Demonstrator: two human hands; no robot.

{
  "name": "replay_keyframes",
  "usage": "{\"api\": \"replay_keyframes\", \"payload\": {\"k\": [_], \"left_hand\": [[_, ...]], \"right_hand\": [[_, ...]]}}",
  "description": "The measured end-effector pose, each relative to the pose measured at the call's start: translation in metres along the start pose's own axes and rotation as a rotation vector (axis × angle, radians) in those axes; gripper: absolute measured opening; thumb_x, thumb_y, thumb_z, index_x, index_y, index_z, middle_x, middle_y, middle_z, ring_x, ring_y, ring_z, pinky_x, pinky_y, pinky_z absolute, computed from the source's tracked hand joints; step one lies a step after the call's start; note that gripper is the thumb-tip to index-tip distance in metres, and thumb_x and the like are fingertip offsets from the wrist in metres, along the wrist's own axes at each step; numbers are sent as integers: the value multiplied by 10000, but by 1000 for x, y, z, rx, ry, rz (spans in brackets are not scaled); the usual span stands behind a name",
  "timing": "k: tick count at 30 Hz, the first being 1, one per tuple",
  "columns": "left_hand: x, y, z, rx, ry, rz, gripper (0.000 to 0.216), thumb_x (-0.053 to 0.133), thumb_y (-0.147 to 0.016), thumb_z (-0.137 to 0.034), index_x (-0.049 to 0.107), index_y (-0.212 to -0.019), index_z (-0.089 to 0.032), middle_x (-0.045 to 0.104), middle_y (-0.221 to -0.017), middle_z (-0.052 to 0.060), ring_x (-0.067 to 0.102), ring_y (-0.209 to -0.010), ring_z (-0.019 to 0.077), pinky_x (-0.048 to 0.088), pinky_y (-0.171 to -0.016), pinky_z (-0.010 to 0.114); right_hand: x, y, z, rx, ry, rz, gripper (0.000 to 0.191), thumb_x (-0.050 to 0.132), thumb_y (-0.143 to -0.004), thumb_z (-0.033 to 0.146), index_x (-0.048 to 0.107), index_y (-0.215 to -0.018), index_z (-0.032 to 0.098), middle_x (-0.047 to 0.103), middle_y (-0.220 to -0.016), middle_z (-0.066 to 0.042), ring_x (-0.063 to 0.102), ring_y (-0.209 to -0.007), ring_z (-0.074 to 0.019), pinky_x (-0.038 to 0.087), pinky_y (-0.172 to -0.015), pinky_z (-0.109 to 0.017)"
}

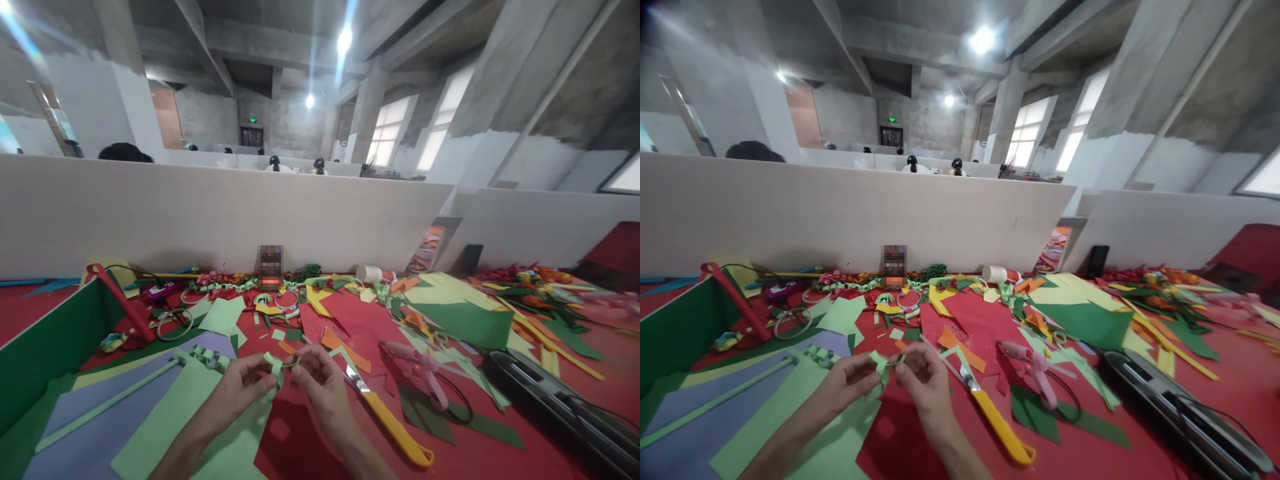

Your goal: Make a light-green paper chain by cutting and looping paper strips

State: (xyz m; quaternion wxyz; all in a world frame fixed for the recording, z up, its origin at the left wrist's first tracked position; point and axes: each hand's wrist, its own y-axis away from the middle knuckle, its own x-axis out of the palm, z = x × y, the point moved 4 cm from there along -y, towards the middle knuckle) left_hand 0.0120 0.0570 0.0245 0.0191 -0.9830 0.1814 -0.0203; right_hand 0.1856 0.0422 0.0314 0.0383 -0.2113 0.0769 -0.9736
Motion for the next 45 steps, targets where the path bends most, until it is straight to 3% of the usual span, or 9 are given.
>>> {"api": "replay_keyframes", "payload": {"k": [4, 9, 18, 25, 30, 35, 38, 42, 45], "left_hand": [[-9, 1, -4, 33, -61, -70, 418, 710, -862, -550, 786, -1088, -207, 736, -1090, 103, 649, -965, 253, 516, -831, 321], [-16, 2, 4, -38, 84, -153, 477, 843, -725, -541, 793, -1039, -186, 738, -845, 60, 623, -703, 174, 505, -668, 271], [-19, 2, 7, -45, 186, -290, 471, 914, -661, -407, 767, -1043, -175, 799, -1029, 121, 728, -932, 246, 571, -797, 306], [-6, 8, -6, 9, 31, -339, 425, 889, -643, -422, 761, -980, -195, 818, -1001, 117, 751, -958, 292, 608, -856, 372], [3, 9, -5, 28, 101, -300, 445, 915, -599, -390, 761, -968, -194, 817, -947, 105, 746, -825, 257, 622, -747, 344], [0, 8, 1, -8, 130, -276, 406, 915, -620, -408, 780, -936, -192, 809, -938, 93, 733, -872, 247, 594, -789, 319], [1, 9, -1, -55, 73, -257, 373, 888, -653, -460, 793, -881, -181, 787, -863, 77, 700, -796, 222, 564, -730, 290], [8, 11, -13, -54, -33, -168, 380, 802, -737, -543, 773, -786, -168, 673, -705, 21, 545, -595, 135, 449, -577, 236], [14, 13, -13, -130, 16, -70, 403, 772, -765, -563, 706, -750, -165, 551, -564, -40, 412, -481, 85, 313, -475, 201]], "right_hand": [[0, 0, -7, 17, 5, 24, 255, 837, -797, 373, 668, -934, 241, 749, -887, -41, 678, -794, -195, 509, -654, -279], [-5, -3, -15, -3, -22, 34, 243, 837, -803, 356, 671, -936, 238, 766, -890, -42, 677, -766, -177, 505, -627, -262], [-1, 0, -16, 13, 53, -29, 300, 826, -797, 438, 733, -998, 236, 784, -944, -63, 698, -844, -210, 539, -666, -283], [-8, 1, -20, 29, 213, -104, 390, 823, -770, 501, 806, -1052, 232, 780, -881, -58, 646, -661, -180, 542, -648, -326], [-2, 4, -15, 30, 190, -78, 461, 842, -749, 505, 767, -1120, 241, 787, -960, -84, 718, -893, -260, 568, -742, -350], [4, 6, -9, -51, 170, -53, 277, 819, -800, 455, 743, -911, 212, 779, -893, -76, 718, -848, -227, 556, -745, -318], [4, 6, -8, -49, 203, -47, 273, 799, -816, 468, 757, -897, 211, 781, -899, -79, 715, -845, -229, 554, -759, -330], [3, 6, -7, -54, 233, -57, 288, 804, -801, 481, 765, -895, 212, 788, -915, -86, 718, -858, -245, 555, -754, -340], [1, 6, -8, -58, 289, -34, 267, 776, -835, 465, 775, -930, 216, 786, -935, -86, 707, -849, -237, 546, -758, -335]]}}
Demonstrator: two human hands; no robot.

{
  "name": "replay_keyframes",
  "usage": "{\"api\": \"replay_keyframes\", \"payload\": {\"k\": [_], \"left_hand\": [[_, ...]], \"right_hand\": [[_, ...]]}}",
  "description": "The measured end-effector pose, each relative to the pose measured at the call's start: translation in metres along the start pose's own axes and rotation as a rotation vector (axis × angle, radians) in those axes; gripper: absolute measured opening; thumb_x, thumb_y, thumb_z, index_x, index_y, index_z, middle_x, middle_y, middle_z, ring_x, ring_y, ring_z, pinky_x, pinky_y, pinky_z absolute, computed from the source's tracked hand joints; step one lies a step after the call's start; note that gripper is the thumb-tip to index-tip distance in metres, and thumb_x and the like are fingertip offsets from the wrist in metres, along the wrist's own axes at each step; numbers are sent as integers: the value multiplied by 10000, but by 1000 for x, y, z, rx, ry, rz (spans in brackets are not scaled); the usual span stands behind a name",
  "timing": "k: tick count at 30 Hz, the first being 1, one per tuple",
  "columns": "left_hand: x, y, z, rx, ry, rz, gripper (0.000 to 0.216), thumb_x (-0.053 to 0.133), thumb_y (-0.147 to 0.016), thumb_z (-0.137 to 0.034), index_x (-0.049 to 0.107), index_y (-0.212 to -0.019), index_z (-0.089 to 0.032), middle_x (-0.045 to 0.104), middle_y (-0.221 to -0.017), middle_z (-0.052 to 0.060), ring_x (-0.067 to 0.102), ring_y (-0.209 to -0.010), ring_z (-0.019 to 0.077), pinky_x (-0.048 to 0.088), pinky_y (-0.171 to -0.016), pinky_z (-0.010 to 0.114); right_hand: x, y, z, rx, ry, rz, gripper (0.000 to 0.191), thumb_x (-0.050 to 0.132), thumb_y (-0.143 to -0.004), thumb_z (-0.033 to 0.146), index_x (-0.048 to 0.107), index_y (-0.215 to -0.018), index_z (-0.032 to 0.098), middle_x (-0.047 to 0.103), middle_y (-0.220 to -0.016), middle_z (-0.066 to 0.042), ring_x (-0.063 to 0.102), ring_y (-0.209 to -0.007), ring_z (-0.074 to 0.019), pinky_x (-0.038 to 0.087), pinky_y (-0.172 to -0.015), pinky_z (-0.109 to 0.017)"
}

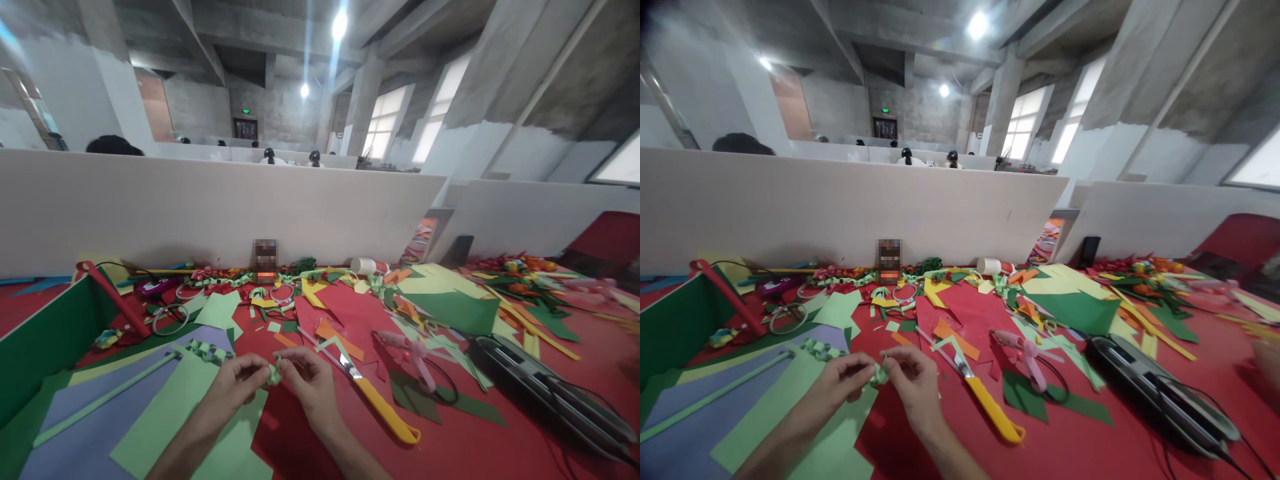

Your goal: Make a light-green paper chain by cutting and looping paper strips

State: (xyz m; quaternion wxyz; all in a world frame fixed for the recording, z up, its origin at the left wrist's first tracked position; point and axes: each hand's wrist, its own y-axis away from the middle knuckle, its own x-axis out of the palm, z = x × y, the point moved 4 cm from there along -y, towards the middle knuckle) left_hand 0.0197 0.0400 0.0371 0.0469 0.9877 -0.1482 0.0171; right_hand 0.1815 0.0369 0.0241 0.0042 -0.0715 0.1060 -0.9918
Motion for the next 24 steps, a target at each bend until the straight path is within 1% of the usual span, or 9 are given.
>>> {"api": "replay_keyframes", "payload": {"k": [2, 4, 7, 10, 12, 14, 17, 20, 24], "left_hand": [[3, 2, 6, -91, 62, 63, 403, 747, -790, -565, 660, -778, -172, 533, -491, -59, 360, -407, 65, 236, -427, 190], [5, 3, 13, -158, 127, 104, 386, 719, -817, -555, 637, -842, -178, 609, -497, -35, 383, -356, 61, 220, -398, 182], [5, 4, 21, -200, 221, 116, 348, 718, -825, -508, 631, -860, -173, 714, -596, 20, 501, -358, 74, 291, -389, 173], [3, 4, 24, -223, 290, 108, 311, 748, -822, -450, 635, -798, -162, 738, -641, 37, 612, -426, 100, 401, -430, 176], [2, 5, 23, -232, 334, 105, 295, 762, -831, -430, 659, -820, -154, 750, -667, 46, 674, -500, 123, 480, -493, 189], [1, 5, 21, -220, 370, 100, 291, 766, -848, -425, 688, -863, -145, 769, -726, 64, 718, -590, 142, 540, -574, 212], [1, 5, 19, -191, 372, 102, 314, 787, -840, -436, 717, -910, -139, 780, -789, 78, 737, -659, 152, 567, -633, 227], [0, 3, 18, -166, 309, 90, 381, 832, -778, -483, 728, -898, -136, 768, -742, 65, 727, -633, 151, 561, -614, 219], [1, 1, 14, -97, 186, 14, 472, 829, -724, -586, 726, -821, -135, 747, -673, 57, 713, -604, 162, 564, -590, 229]], "right_hand": [[-1, 1, 2, -17, 45, 37, 237, 747, -865, 446, 783, -948, 227, 779, -930, -76, 696, -828, -225, 538, -754, -325], [0, 1, 7, -50, 97, 94, 201, 709, -902, 414, 787, -961, 239, 771, -920, -67, 691, -830, -222, 532, -762, -322], [2, 3, 19, -145, 188, 196, 150, 659, -946, 338, 783, -988, 263, 767, -943, -59, 690, -873, -226, 528, -800, -338], [6, 4, 28, -235, 258, 285, 167, 624, -968, 263, 777, -1029, 292, 769, -1005, -53, 689, -939, -230, 522, -853, -359], [8, 5, 29, -259, 285, 315, 206, 592, -984, 238, 776, -1047, 306, 766, -1044, -52, 687, -986, -230, 516, -888, -369], [7, 4, 28, -259, 290, 312, 228, 572, -992, 231, 779, -1044, 310, 759, -1062, -55, 686, -1009, -230, 515, -902, -370], [5, 2, 26, -241, 269, 273, 217, 578, -987, 245, 787, -1015, 298, 749, -1052, -63, 693, -1000, -230, 523, -883, -358], [5, 1, 22, -188, 237, 247, 171, 616, -965, 276, 787, -977, 266, 746, -1037, -70, 698, -981, -231, 530, -860, -343], [4, 1, 14, -63, 237, 159, 158, 686, -913, 321, 769, -1002, 220, 764, -980, -71, 704, -910, -224, 531, -788, -311]]}}
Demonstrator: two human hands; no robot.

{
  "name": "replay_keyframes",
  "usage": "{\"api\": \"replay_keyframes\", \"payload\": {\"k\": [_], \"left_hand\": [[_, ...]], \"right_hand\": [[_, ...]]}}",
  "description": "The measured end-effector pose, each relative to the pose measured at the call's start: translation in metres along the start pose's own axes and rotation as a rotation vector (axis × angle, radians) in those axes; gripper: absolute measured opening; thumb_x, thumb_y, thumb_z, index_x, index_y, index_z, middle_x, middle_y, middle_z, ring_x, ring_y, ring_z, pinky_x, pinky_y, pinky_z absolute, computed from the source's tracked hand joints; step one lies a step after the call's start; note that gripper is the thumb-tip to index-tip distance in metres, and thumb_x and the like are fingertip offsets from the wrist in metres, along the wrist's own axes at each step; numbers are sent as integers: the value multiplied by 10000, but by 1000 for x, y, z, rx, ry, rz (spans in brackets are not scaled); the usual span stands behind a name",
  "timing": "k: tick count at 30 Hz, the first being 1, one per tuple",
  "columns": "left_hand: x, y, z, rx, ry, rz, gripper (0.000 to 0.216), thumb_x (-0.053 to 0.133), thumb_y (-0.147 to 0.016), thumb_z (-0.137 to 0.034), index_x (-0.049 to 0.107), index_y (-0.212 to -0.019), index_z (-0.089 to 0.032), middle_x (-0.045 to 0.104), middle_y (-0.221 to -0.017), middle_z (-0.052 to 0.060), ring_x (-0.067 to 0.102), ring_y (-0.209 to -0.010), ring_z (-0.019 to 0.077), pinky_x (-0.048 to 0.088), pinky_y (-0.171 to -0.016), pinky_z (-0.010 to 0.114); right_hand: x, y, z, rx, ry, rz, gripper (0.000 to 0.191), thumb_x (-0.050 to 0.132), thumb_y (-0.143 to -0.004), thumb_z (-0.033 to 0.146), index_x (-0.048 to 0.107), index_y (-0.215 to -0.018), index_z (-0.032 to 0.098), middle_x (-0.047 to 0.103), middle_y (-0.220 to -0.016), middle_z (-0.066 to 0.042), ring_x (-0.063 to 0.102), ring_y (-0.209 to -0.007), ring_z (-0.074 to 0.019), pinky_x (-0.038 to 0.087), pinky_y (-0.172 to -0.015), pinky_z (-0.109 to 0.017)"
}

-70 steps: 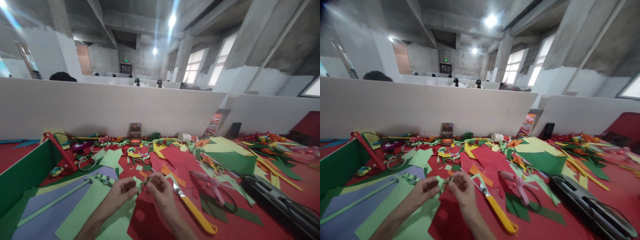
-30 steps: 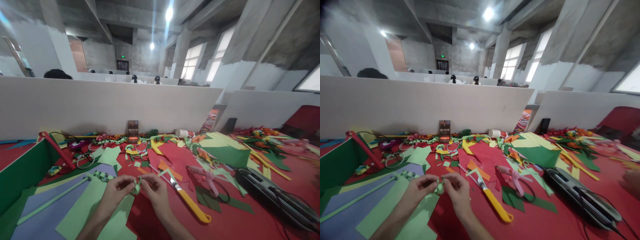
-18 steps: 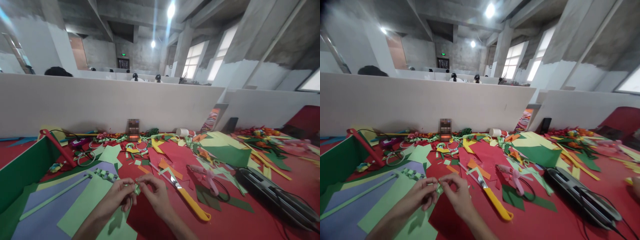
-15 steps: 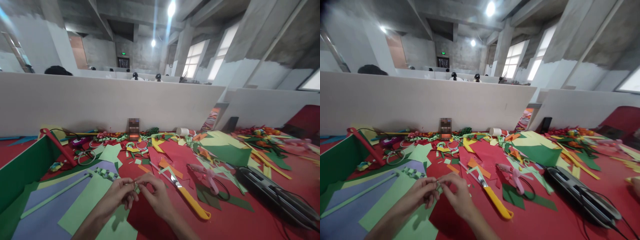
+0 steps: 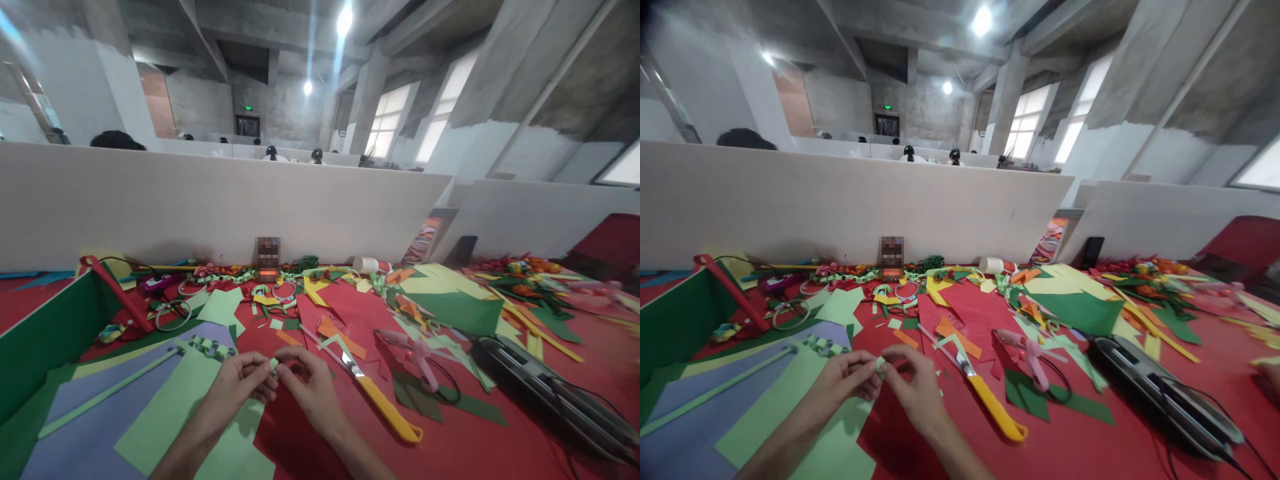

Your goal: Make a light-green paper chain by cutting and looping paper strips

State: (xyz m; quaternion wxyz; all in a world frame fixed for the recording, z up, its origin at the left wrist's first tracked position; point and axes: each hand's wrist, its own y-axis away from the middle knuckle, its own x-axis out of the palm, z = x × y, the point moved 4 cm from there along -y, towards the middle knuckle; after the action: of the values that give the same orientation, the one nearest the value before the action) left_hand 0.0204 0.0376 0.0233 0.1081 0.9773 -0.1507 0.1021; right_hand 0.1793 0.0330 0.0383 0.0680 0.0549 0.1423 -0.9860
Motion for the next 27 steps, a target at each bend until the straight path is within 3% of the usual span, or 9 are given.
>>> {"api": "replay_keyframes", "payload": {"k": [6, 11, 16, 24, 27], "left_hand": [[3, 2, -7, 193, -159, -97, 427, 765, -788, -573, 739, -835, -150, 716, -662, 33, 689, -583, 169, 584, -582, 257], [2, 0, -4, 253, -249, -101, 327, 713, -858, -485, 756, -855, -160, 721, -692, 34, 691, -631, 179, 600, -628, 266], [4, -2, 0, 226, -237, -73, 331, 719, -851, -489, 768, -862, -161, 750, -766, 54, 718, -727, 208, 621, -708, 297], [0, -5, 9, 135, -64, -113, 426, 841, -695, -556, 770, -809, -152, 758, -684, 50, 728, -637, 196, 617, -623, 268], [-6, -8, 15, 105, -27, -180, 455, 865, -643, -573, 766, -787, -153, 775, -680, 64, 740, -627, 207, 626, -628, 281]], "right_hand": [[2, 0, 0, -18, 14, -23, 175, 692, -902, 352, 780, -920, 202, 752, -897, -62, 687, -842, -208, 513, -728, -288], [2, 0, 0, -5, 8, -58, 204, 688, -898, 368, 769, -849, 188, 737, -838, -66, 672, -813, -214, 506, -702, -295], [0, 3, -2, 8, 36, -114, 208, 678, -896, 360, 760, -841, 177, 732, -829, -71, 664, -791, -214, 498, -695, -298], [4, 1, 7, 0, 87, -125, 181, 668, -899, 351, 753, -918, 192, 735, -871, -60, 674, -803, -201, 509, -711, -281], [-21, 20, 18, 37, 234, -70, 253, 679, -896, 389, 732, -1075, 219, 752, -969, -61, 684, -851, -217, 533, -756, -300]]}}
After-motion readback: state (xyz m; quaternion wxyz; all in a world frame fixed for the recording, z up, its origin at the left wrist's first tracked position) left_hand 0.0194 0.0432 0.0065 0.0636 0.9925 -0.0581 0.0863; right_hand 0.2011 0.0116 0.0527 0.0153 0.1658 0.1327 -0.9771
